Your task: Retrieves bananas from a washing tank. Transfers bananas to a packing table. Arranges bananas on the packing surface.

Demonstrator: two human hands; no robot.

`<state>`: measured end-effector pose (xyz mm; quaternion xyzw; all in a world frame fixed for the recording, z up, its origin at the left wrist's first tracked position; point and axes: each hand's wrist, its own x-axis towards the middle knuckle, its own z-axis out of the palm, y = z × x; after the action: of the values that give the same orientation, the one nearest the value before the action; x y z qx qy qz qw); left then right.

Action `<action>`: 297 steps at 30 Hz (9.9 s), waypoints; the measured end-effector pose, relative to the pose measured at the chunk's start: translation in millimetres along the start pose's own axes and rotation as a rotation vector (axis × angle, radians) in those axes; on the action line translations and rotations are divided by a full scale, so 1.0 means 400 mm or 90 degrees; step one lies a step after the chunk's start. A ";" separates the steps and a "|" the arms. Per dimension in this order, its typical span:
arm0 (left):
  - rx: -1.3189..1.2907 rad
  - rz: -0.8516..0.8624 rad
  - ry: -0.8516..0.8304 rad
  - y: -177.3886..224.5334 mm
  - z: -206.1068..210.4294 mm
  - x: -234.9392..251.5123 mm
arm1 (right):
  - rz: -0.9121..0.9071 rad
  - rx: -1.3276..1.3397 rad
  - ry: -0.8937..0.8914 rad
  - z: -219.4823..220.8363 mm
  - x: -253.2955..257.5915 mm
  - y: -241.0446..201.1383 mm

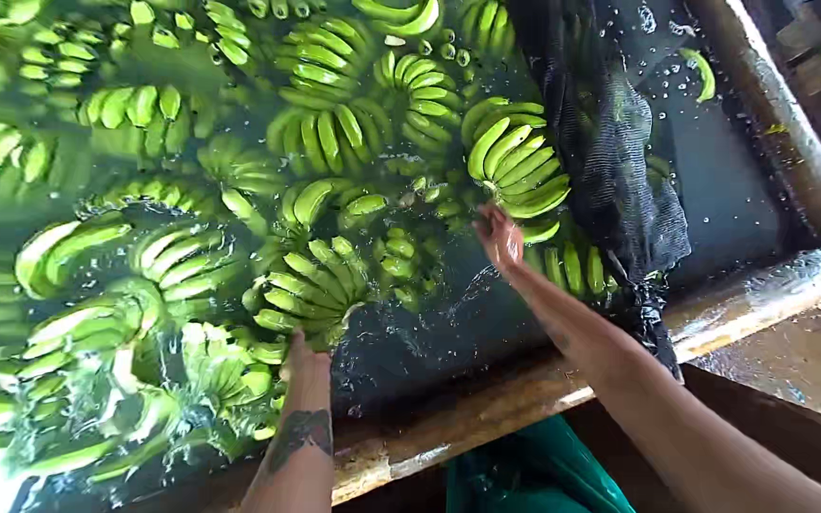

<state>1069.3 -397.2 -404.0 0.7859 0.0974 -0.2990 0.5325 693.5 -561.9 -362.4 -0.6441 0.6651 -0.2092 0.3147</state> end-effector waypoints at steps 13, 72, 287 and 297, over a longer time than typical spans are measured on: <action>0.139 0.139 -0.298 -0.140 -0.063 -0.445 | -0.011 -0.199 -0.210 -0.054 0.088 0.015; -0.155 -0.271 -0.393 -0.246 0.166 -0.520 | 0.272 0.297 -0.387 -0.040 -0.394 0.047; -0.464 0.102 -0.488 0.990 5.170 -1.907 | 0.208 0.782 -0.353 -2.513 4.392 0.957; -0.469 -0.021 -0.566 1.543 5.781 -1.543 | 0.184 0.776 -0.241 -2.456 5.170 0.616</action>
<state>18.5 -2620.7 -157.0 0.3458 -0.0256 -0.5552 0.7560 -103.7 -2710.5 -137.6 -0.2800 0.4399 -0.3876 0.7601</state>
